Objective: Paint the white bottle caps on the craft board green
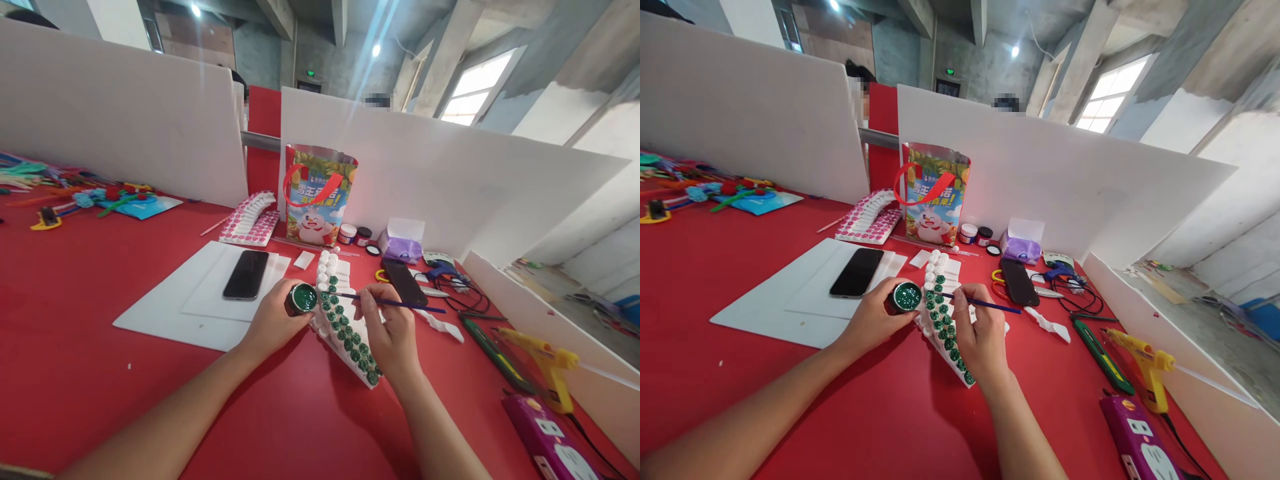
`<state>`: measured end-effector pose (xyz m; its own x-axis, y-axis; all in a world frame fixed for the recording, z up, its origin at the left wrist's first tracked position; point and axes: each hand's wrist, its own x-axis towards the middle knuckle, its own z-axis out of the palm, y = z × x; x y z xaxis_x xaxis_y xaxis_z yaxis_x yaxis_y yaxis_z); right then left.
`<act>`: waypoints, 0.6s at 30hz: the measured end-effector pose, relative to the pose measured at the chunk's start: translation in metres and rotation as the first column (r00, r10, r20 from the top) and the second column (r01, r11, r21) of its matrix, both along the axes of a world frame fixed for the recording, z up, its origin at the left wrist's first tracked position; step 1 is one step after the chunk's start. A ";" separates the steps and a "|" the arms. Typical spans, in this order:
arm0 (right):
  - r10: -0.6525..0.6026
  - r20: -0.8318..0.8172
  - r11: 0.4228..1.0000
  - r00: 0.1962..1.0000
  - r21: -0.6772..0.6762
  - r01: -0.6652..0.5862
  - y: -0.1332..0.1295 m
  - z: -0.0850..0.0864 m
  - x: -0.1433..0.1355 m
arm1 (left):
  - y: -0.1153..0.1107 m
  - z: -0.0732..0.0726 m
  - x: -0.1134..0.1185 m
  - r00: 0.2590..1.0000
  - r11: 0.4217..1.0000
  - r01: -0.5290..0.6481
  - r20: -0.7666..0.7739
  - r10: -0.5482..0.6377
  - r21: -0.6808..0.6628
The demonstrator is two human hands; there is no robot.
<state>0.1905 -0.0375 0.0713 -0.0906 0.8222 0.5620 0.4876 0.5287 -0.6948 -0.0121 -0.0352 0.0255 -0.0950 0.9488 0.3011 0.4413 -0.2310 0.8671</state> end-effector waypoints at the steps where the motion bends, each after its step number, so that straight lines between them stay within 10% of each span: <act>1: 0.003 0.006 1.000 1.000 0.001 -0.003 0.000 0.000 0.000 | 0.000 0.000 0.000 1.000 1.000 -0.003 -0.002 0.003 -0.001; 18: -0.002 0.066 1.000 0.998 0.031 0.000 0.000 0.002 -0.001 | -0.001 0.002 0.001 1.000 1.000 0.000 0.005 0.000 0.001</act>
